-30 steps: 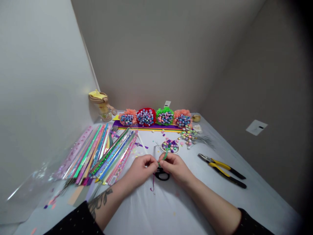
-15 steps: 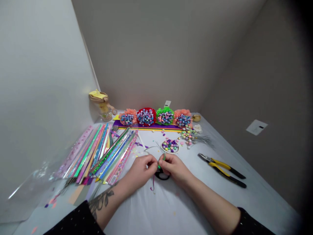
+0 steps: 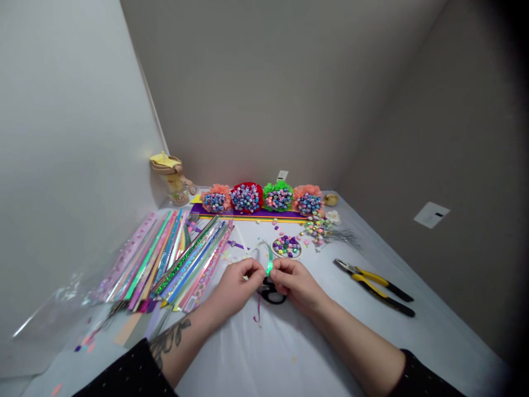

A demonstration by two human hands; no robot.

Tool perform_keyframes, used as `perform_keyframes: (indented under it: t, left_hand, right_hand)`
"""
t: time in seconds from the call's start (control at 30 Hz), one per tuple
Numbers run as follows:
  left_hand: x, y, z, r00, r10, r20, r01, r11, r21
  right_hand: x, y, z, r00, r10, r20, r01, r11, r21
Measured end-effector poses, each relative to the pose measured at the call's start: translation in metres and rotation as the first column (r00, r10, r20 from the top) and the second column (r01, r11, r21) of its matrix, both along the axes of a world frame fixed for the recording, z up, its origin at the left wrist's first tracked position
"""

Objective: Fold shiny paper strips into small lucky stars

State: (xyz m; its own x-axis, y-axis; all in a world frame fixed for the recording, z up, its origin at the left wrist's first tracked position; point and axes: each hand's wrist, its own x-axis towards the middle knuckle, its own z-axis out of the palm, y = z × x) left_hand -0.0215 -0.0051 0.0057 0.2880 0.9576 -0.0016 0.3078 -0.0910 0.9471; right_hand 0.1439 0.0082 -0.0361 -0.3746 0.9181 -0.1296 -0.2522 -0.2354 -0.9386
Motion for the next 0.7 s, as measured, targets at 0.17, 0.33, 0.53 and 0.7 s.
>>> perform_keyframes:
  t: [0.17,0.33,0.53,0.7]
  left_hand:
    - [0.0000,0.0020,-0.0031,1.000,-0.017,0.015,0.017,0.999,-0.033]
    - [-0.0003,0.0021,-0.0050,1.000,-0.002,-0.001,0.002,1.000,-0.029]
    - [-0.0009,0.0014,-0.0047,0.998,0.013,-0.054,-0.011,1.000,0.024]
    - [-0.0012,0.0002,-0.0005,0.996,0.037,-0.082,-0.035,0.999,0.030]
  right_hand:
    - [-0.0012,-0.0001,0.0013,1.000,-0.002,0.024,0.002,1.000,0.007]
    - [-0.0017,-0.0001,0.0029,0.997,-0.046,0.057,0.045,0.999,0.016]
    - [-0.0022,-0.0004,0.0040,0.996,-0.048,0.070,0.047,0.999,0.025]
    - [-0.0017,-0.0009,0.0030,0.999,-0.021,0.030,0.020,0.999,0.028]
